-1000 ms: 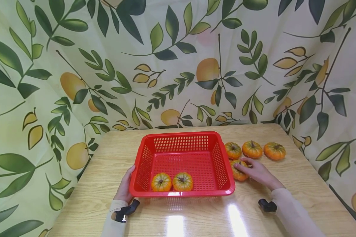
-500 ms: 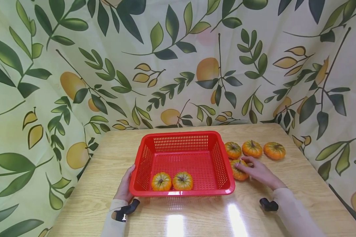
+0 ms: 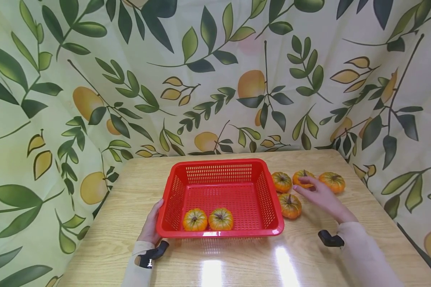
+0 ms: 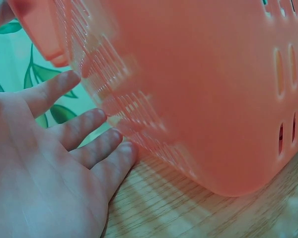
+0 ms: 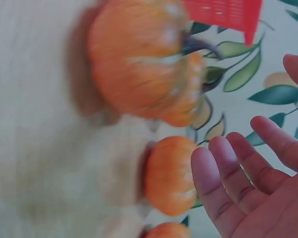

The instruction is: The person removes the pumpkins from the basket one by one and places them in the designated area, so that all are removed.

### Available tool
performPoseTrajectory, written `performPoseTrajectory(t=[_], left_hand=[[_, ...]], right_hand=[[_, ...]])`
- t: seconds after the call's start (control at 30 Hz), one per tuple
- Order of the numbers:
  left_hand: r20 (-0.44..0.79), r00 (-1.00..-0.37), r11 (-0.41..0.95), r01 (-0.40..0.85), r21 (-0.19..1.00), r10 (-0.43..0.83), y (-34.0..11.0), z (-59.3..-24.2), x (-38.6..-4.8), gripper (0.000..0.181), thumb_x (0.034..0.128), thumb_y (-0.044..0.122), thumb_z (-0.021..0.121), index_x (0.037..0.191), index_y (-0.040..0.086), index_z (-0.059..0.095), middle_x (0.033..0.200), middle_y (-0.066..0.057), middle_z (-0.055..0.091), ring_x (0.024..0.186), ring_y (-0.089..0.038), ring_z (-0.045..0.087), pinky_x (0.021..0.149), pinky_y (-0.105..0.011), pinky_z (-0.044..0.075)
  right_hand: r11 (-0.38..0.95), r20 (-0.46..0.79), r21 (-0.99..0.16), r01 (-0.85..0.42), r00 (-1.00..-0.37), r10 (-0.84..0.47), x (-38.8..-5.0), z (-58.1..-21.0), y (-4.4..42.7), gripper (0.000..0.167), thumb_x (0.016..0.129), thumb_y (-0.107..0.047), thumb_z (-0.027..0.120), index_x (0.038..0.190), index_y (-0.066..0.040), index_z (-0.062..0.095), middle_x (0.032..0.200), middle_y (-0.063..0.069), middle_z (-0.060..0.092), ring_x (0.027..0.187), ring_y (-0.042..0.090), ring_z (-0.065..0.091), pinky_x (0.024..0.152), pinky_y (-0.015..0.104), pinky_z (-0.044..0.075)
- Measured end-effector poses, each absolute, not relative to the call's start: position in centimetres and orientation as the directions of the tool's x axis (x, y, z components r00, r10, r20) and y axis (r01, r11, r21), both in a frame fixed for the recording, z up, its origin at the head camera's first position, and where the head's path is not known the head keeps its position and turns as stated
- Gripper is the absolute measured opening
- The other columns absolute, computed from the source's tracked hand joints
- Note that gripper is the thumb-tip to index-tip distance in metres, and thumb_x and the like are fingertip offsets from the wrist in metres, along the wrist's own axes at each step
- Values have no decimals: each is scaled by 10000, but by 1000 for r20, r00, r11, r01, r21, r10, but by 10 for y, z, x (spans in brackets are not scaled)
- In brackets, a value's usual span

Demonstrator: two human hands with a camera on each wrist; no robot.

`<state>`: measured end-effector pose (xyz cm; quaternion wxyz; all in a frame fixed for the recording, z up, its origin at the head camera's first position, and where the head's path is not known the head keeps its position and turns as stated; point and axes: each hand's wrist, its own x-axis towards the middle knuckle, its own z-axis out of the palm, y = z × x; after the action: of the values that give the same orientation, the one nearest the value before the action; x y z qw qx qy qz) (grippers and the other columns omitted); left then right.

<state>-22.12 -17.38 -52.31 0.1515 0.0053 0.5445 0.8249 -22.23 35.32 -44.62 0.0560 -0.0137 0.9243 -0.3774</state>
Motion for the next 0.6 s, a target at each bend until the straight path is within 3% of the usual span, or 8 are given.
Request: performPoseTrajectory(t=[0.2,0.4,0.5,0.6], left_hand=[[-152,-954,-360,-241,901,259,-174,-522,-221,613,1016,525,466,1503,162,388,1370,-45,582,1185,-188,581,989,-345,535],[-147,-953,-370,-241,897,266,-174,-522,-221,619,1015,524,469,1498,144,390,1348,-35,599,1163,-176,592,982,-332,539],[-144,-951,-373,-243,896,274,-174,-523,-221,635,1022,522,455,1509,123,370,1342,-30,599,1158,-169,590,985,-326,535],[-145,-950,-374,-245,894,277,-174,-523,-221,641,1025,520,449,1515,116,360,1346,-31,594,1160,-168,588,988,-326,533]], right_hand=[[721,-63,-692,-22,-994,-91,-224,-430,345,708,1008,-522,536,1520,-53,397,1414,259,503,1207,396,505,806,368,513],[689,-54,-723,-46,-991,-123,-231,-418,331,683,1006,-507,554,1530,-100,391,1332,205,553,1149,359,596,858,453,583],[665,-67,-746,-42,-988,-137,-235,-411,322,687,1000,-508,565,1538,-126,376,1360,198,536,1165,375,595,915,510,583],[661,-65,-748,-50,-987,-148,-240,-404,312,693,991,-515,576,1538,-138,380,1376,209,528,1183,378,563,891,510,589]])
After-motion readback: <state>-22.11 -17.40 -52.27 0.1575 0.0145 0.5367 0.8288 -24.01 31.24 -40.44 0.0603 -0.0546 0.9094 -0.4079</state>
